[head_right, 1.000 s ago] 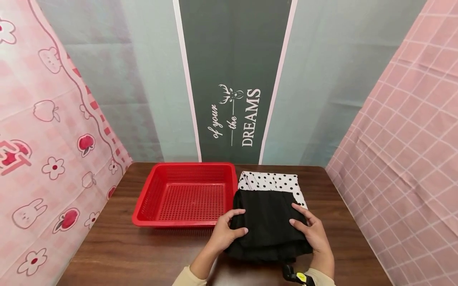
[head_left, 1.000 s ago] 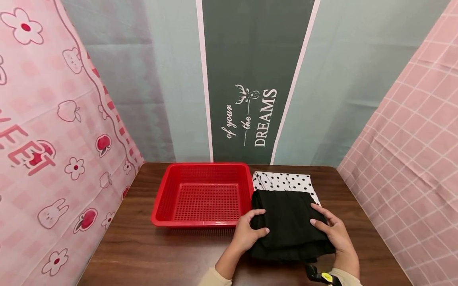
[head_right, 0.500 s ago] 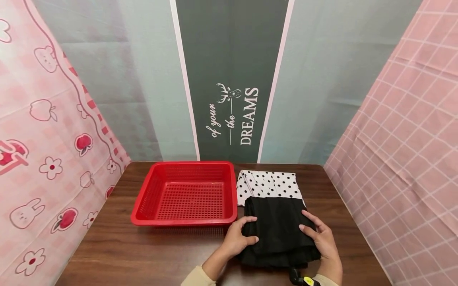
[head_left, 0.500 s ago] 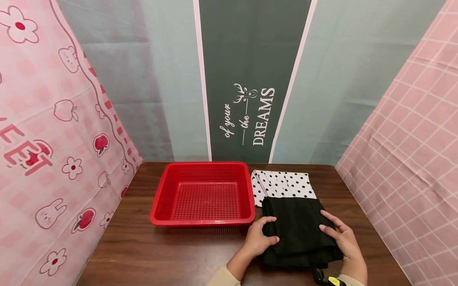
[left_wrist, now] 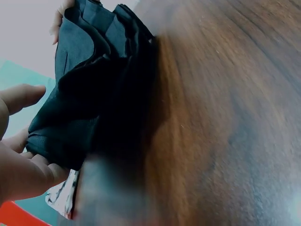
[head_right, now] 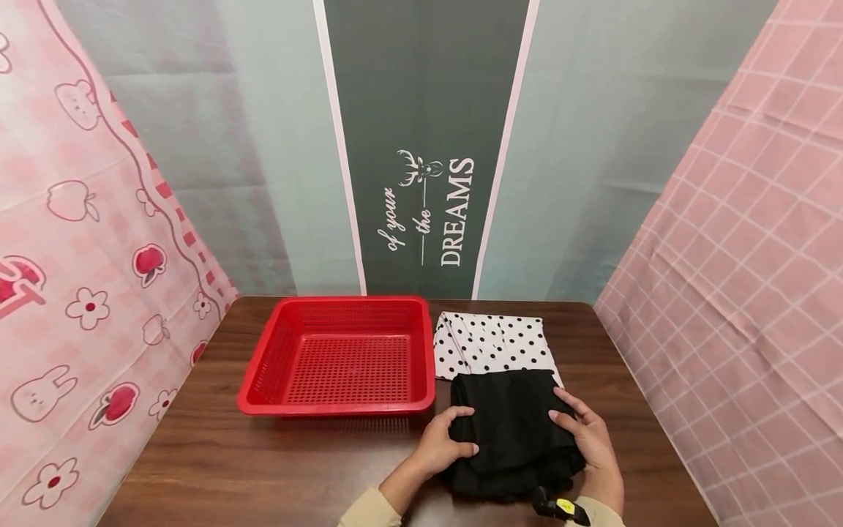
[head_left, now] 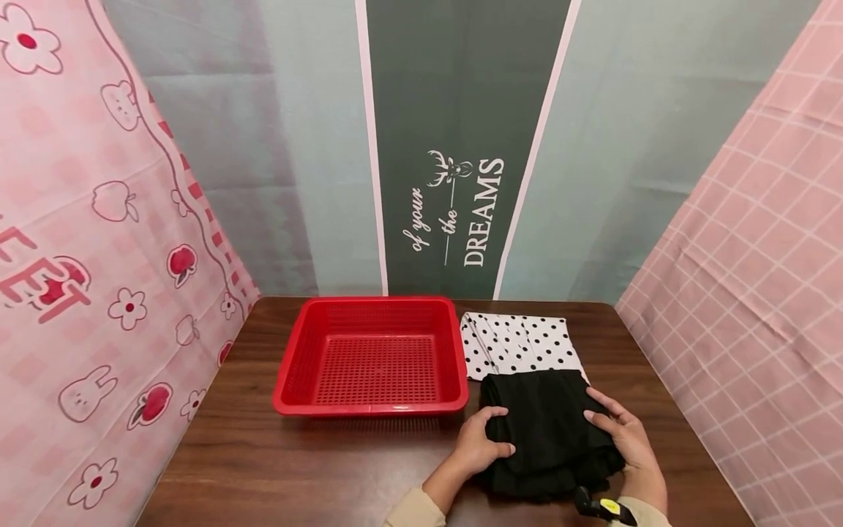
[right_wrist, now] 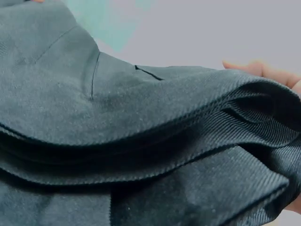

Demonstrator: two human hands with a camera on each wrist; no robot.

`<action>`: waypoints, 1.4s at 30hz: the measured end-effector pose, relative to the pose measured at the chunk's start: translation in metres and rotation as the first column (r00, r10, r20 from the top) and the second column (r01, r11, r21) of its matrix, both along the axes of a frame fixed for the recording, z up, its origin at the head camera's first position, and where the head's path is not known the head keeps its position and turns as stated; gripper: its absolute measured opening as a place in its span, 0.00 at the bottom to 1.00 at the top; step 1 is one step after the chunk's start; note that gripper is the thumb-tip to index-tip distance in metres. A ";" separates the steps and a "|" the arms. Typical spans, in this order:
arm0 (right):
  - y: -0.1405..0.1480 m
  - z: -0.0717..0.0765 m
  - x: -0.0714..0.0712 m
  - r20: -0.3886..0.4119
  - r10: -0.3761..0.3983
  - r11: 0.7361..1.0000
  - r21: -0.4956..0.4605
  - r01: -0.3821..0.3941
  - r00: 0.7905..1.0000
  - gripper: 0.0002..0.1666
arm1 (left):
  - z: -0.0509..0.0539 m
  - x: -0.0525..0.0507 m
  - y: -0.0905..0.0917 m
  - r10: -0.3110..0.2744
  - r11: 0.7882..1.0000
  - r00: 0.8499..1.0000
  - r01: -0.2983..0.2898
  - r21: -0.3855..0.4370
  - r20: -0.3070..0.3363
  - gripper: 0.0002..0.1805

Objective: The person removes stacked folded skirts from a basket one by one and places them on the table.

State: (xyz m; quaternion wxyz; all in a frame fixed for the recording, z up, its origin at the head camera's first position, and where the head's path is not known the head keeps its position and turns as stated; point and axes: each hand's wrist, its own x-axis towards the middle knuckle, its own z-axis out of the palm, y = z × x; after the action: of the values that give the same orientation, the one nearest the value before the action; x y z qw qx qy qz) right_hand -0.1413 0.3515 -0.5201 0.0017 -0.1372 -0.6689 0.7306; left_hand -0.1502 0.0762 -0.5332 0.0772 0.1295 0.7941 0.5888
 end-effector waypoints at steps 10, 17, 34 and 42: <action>0.004 -0.020 0.000 0.090 -0.050 0.997 0.059 0.045 0.995 0.20 | -0.016 -0.002 -0.002 -0.049 0.996 0.996 0.053 -0.066 0.070 0.32; 0.010 -0.029 0.010 0.190 -0.066 0.994 0.096 0.048 0.980 0.19 | -0.024 0.002 -0.003 -0.055 0.997 0.993 0.061 -0.050 0.105 0.32; 0.019 -0.030 0.015 0.276 -0.043 0.953 0.300 -0.044 0.960 0.22 | -0.024 0.004 0.002 -0.131 0.991 0.964 0.136 -0.008 0.230 0.31; 0.019 -0.033 0.003 0.257 -0.100 0.947 0.322 0.013 0.961 0.27 | -0.021 0.002 0.008 -0.135 0.988 0.977 0.145 -0.049 0.166 0.31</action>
State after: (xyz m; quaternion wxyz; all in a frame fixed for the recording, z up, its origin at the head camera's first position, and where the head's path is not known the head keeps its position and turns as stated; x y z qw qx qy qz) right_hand -0.1380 0.3710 -0.5527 -0.0465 -0.2528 -0.7671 0.5878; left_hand -0.1482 0.0843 -0.5546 0.1867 0.1345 0.7916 0.5661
